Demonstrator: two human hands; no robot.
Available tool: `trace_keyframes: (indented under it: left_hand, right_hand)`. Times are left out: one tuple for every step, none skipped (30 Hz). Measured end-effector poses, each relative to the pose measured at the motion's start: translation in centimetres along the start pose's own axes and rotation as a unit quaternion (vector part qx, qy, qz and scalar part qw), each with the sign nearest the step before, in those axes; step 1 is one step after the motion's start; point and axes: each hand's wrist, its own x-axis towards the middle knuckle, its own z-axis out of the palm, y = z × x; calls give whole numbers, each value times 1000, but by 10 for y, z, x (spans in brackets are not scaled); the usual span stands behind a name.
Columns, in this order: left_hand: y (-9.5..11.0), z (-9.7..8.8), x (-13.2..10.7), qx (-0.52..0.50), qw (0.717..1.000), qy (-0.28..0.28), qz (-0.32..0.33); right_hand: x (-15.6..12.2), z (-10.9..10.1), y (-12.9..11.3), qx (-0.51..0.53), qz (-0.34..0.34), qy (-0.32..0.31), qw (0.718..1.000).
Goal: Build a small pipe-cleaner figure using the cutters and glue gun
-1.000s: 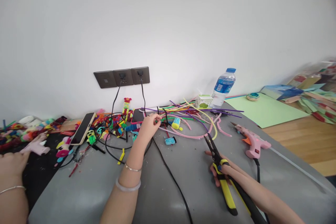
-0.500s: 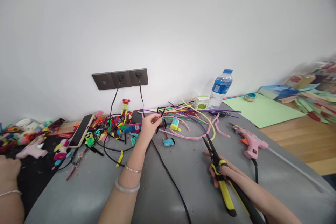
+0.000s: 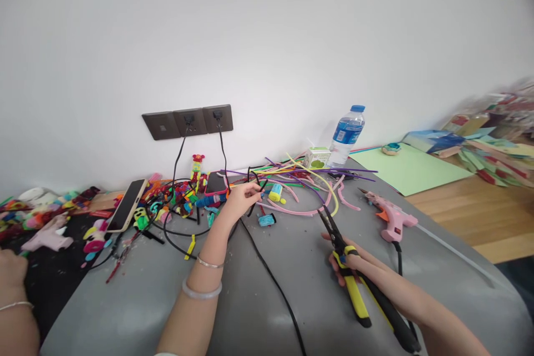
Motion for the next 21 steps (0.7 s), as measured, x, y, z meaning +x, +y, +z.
trace_keyframes:
  left_hand:
    - [1,0,0,1,1000,0,-1]
    - [1,0,-1,4,1000,0,-4]
    - [1,0,-1,6,1000,-2,-9]
    - [1,0,-1,7,1000,-3,-13]
    - [0,0,-1,9,1000,-2,-14]
    - [-1,0,0,9,1000,1,-14]
    - [-2,0,1,9,1000,7,-11]
    - [-3,0,2,6,1000,15,-9]
    - [-3,1,2,-2,1000,21,-7]
    - [-4,1,3,-13,1000,26,-5]
    - [-4,1,4,-29,999,29,-5]
    - [-4,1,4,-46,999,29,-5]
    - [-4,1,5,-63,998,27,-5]
    - [-4,1,5,-77,997,23,-7]
    - [-3,1,4,-88,996,17,-11]
    - [-3,1,4,-98,995,9,-18]
    - [-2,2,3,-107,994,4,-27]
    - [-1,2,2,-120,992,0,-38]
    - [1,3,2,-136,989,1,-49]
    - [2,4,1,-150,987,-1,-59]
    - [3,5,0,-165,984,-5,-67]
  right_hand:
    - [0,-2,-1,-23,2,11,1000]
    - [0,-4,-2,-52,-1,30,998]
    - [2,-6,-3,-86,-10,51,995]
    - [5,-7,-6,-123,-27,76,989]
    - [10,-8,-9,-160,-51,99,981]
    - [17,-9,-13,-195,-80,119,970]
    - [26,-9,-18,-229,-100,149,957]
    - [36,-9,-24,-267,-107,191,939]
    - [47,-7,-30,-300,-115,229,919]
    - [59,-5,-35,-336,-116,261,898]
    - [71,-3,-39,-373,-108,284,877]
    - [82,1,-42,-410,-89,298,858]
    - [92,5,-43,-442,-74,302,842]
    - [102,9,-43,-467,-66,302,828]
    - [109,13,-42,-484,-63,304,818]
    - [115,17,-40,-494,-69,302,812]
    - [120,21,-38,-498,-80,303,808]
    - [123,24,-36,-498,-93,307,806]
    - [125,26,-35,-490,-115,320,803]
    - [126,28,-36,-472,-142,336,803]
    - [126,30,-38,-446,-177,347,806]
